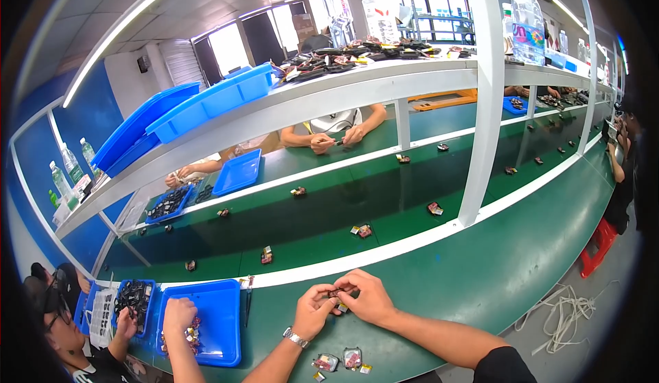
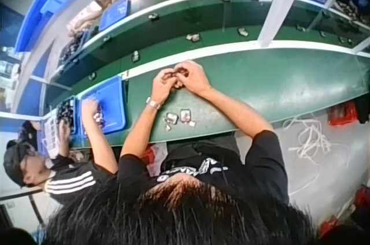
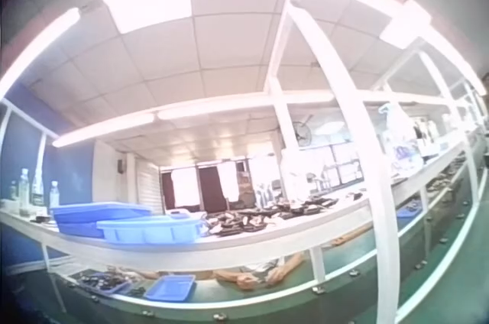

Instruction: Assembling small electronic or plastic components on a production line.

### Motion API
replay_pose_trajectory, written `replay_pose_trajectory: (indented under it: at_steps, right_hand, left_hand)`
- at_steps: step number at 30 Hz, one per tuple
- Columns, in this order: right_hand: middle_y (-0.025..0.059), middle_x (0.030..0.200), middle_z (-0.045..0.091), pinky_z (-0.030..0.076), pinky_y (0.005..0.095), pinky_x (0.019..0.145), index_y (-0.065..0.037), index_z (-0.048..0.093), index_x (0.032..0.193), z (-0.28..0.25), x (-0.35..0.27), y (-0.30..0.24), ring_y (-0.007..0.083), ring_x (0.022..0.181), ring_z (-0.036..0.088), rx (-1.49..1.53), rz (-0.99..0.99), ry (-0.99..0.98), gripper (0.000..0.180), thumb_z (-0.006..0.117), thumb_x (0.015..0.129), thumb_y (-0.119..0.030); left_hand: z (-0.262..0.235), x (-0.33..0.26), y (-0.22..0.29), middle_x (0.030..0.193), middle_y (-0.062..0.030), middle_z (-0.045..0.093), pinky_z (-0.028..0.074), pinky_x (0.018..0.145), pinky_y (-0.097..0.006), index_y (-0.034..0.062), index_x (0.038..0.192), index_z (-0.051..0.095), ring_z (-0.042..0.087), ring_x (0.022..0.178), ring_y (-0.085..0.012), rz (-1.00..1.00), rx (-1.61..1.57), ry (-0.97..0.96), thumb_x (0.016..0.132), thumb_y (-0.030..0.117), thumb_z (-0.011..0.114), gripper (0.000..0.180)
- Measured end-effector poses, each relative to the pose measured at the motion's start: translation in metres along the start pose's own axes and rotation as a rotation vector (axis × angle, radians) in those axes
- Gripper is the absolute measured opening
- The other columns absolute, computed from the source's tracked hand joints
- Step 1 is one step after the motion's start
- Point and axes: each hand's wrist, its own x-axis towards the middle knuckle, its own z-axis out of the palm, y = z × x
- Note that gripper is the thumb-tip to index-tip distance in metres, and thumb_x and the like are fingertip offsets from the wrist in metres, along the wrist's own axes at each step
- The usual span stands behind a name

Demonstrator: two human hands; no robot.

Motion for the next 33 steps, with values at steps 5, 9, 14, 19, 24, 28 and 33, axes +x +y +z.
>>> replay_pose_trajectory:
  at_steps: [5, 9, 14, 19, 24, 28, 33]
  right_hand:
    - [0.0072, 0.088, 0.068, 0.055, 0.0263, 0.073, -0.002, 0.067, 0.096, -0.003, 0.020, 0.031, 0.0131, 0.079, 0.067, 0.122, 0.256, 0.039, 0.017, 0.069, 0.079, -0.001]
    - [0.0065, 0.086, 0.070, 0.053, 0.0260, 0.071, 0.000, 0.067, 0.095, 0.004, 0.078, 0.064, 0.0113, 0.076, 0.066, -0.084, 0.338, 0.146, 0.022, 0.076, 0.076, -0.007]
    - [0.0097, 0.085, 0.066, 0.054, 0.0318, 0.071, -0.002, 0.067, 0.093, 0.016, 0.118, 0.108, 0.0194, 0.073, 0.067, -0.322, 0.093, 0.190, 0.021, 0.075, 0.074, -0.006]
    - [0.0160, 0.100, 0.056, 0.044, 0.0422, 0.089, 0.000, 0.061, 0.098, -0.033, 0.110, 0.081, 0.0351, 0.099, 0.051, -0.837, -0.062, 0.295, 0.036, 0.077, 0.071, -0.019]
    - [0.0204, 0.107, 0.056, 0.044, 0.0459, 0.092, 0.003, 0.057, 0.112, -0.056, 0.102, 0.111, 0.0384, 0.105, 0.053, -0.868, 0.260, 0.242, 0.055, 0.079, 0.072, -0.027]
    - [0.0144, 0.103, 0.064, 0.048, 0.0422, 0.089, 0.000, 0.056, 0.120, -0.071, 0.102, 0.123, 0.0301, 0.097, 0.061, -0.597, 0.232, 0.247, 0.056, 0.077, 0.071, -0.016]
    - [0.0071, 0.118, 0.063, 0.047, 0.0365, 0.094, -0.011, 0.051, 0.134, -0.044, 0.048, 0.035, 0.0242, 0.109, 0.056, -0.225, 0.014, -0.265, 0.065, 0.072, 0.073, -0.002]
  left_hand:
    - [0.003, 0.002, 0.002, 0.124, -0.0188, 0.059, 0.058, 0.077, -0.031, -0.0047, 0.124, 0.048, 0.066, 0.099, -0.0217, 0.082, -0.044, 0.159, 0.091, -0.002, 0.055, 0.034]
    - [-0.017, 0.005, -0.003, 0.122, -0.0181, 0.061, 0.057, 0.075, -0.029, -0.0050, 0.122, 0.050, 0.068, 0.095, -0.0220, 0.157, 0.115, 0.277, 0.090, -0.002, 0.054, 0.032]
    - [-0.015, 0.007, -0.003, 0.116, -0.0157, 0.064, 0.057, 0.075, -0.029, -0.0053, 0.114, 0.056, 0.068, 0.095, -0.0214, 0.118, 0.140, 0.228, 0.090, -0.001, 0.054, 0.025]
    - [-0.024, 0.002, 0.004, 0.107, -0.0109, 0.068, 0.056, 0.074, -0.027, -0.0036, 0.109, 0.061, 0.068, 0.091, -0.0170, 0.065, 0.248, 0.241, 0.090, 0.001, 0.055, 0.020]
    - [-0.017, 0.008, 0.005, 0.101, -0.0087, 0.069, 0.054, 0.069, -0.026, -0.0005, 0.109, 0.063, 0.067, 0.084, -0.0133, 0.080, 0.303, 0.192, 0.092, 0.004, 0.055, 0.019]
    - [-0.015, 0.003, 0.008, 0.100, -0.0098, 0.069, 0.052, 0.062, -0.025, -0.0013, 0.110, 0.062, 0.063, 0.074, -0.0109, 0.078, 0.248, 0.215, 0.093, 0.008, 0.054, 0.020]
    - [-0.023, 0.000, 0.011, 0.102, -0.0109, 0.069, 0.052, 0.061, -0.024, -0.0023, 0.118, 0.058, 0.062, 0.071, -0.0107, 0.033, 0.159, 0.201, 0.098, 0.018, 0.051, 0.029]
